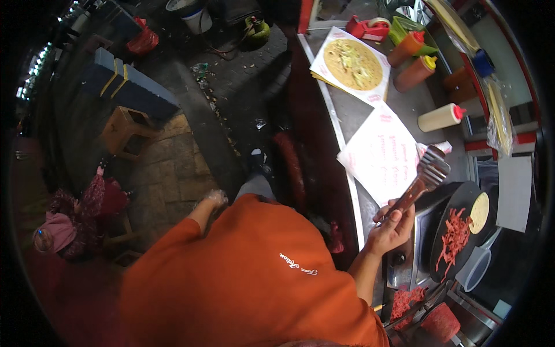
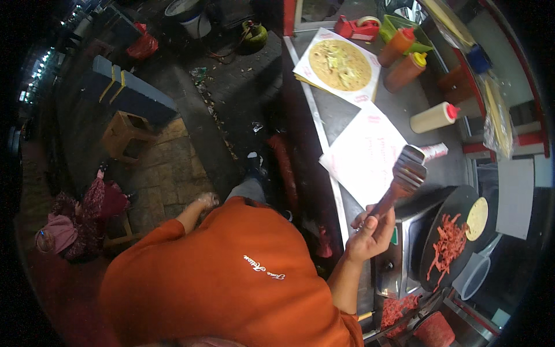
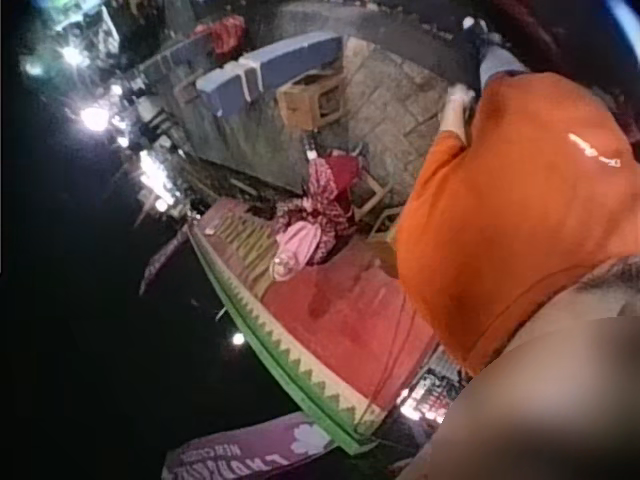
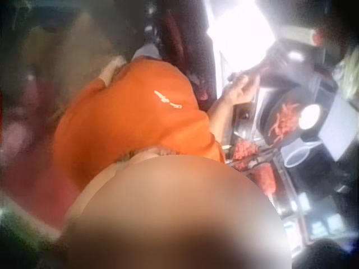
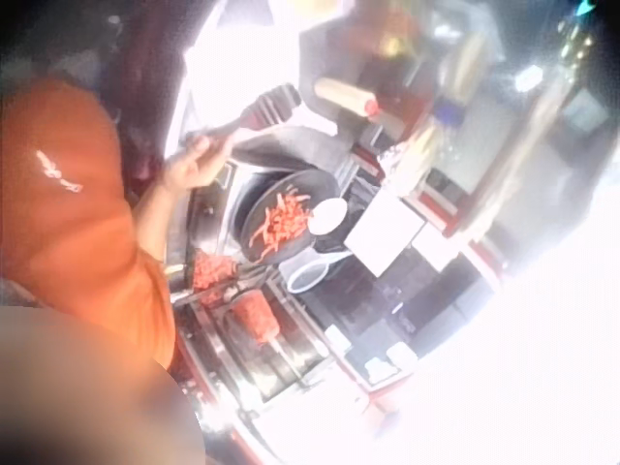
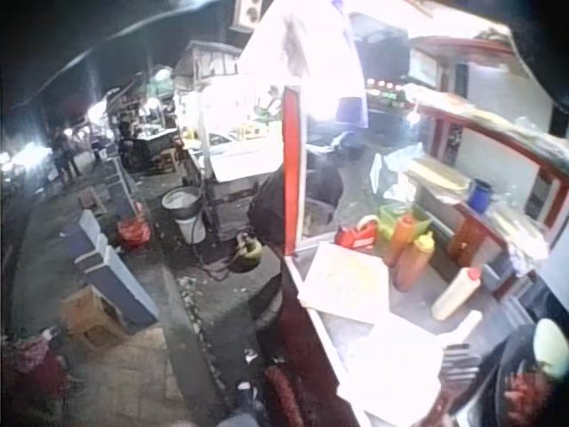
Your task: The person assembles tacos by placing shredded lettuce and sliced meat onto tortillas, then adding sauces. The person folds the tortillas and places them into paper wrappers.
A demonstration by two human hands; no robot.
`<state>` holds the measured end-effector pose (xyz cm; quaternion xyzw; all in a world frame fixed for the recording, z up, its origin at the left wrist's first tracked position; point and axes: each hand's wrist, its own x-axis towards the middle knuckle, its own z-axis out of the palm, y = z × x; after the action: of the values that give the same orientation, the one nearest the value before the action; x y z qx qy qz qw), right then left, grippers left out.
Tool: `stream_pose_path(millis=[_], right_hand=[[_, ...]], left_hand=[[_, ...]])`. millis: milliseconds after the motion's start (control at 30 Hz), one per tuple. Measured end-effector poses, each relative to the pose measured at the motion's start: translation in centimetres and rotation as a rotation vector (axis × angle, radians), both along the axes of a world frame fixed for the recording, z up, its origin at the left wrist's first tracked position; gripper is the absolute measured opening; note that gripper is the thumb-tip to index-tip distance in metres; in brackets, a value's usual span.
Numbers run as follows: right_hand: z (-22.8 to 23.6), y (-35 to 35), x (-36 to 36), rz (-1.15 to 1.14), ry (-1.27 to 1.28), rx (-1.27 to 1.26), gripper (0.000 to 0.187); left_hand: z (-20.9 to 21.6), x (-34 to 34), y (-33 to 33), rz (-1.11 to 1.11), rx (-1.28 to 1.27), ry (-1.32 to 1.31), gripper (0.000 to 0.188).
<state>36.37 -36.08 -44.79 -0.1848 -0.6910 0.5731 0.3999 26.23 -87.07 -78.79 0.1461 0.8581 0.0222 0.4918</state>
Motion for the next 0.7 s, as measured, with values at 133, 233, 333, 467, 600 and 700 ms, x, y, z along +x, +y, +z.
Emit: stream_pose_path(millis=[133,233,333,467,600,700], right_hand=[[-1.4,-4.2,-5.5,0.053,-0.033,-0.006,0.060],[-2.7,-7.1,-11.8,0.007,-0.064,0.005,0.057],[-4.4,-9.9,-19.3,-0.105,-0.132,-0.065,0.052],[-5.6,-12.0,-26.9,-0.103,-0.058,-0.072,0.045],[-5.9,-12.8,-31.2,-0.091,-0.068,-0.048,0.045],[-6.4,-12.8,-33.0,-0.061,-0.089,-0.077,0.048]], left_hand=[[-2.8,2.4,-7.0,0.073,-0.143,-0.524,0.049],[-4.2,-2.0,-10.1,0.288,0.039,-0.545,0.046],[-5.8,-12.2,-12.3,0.426,0.205,-0.406,0.044],[-7.5,-28.8,-15.1,0.611,0.277,0.054,0.041],[-4.9,-42.6,-17.4,0.921,0.719,0.251,0.036],[-2.1,-47.4,-17.0,0.941,0.905,0.332,0.035]])
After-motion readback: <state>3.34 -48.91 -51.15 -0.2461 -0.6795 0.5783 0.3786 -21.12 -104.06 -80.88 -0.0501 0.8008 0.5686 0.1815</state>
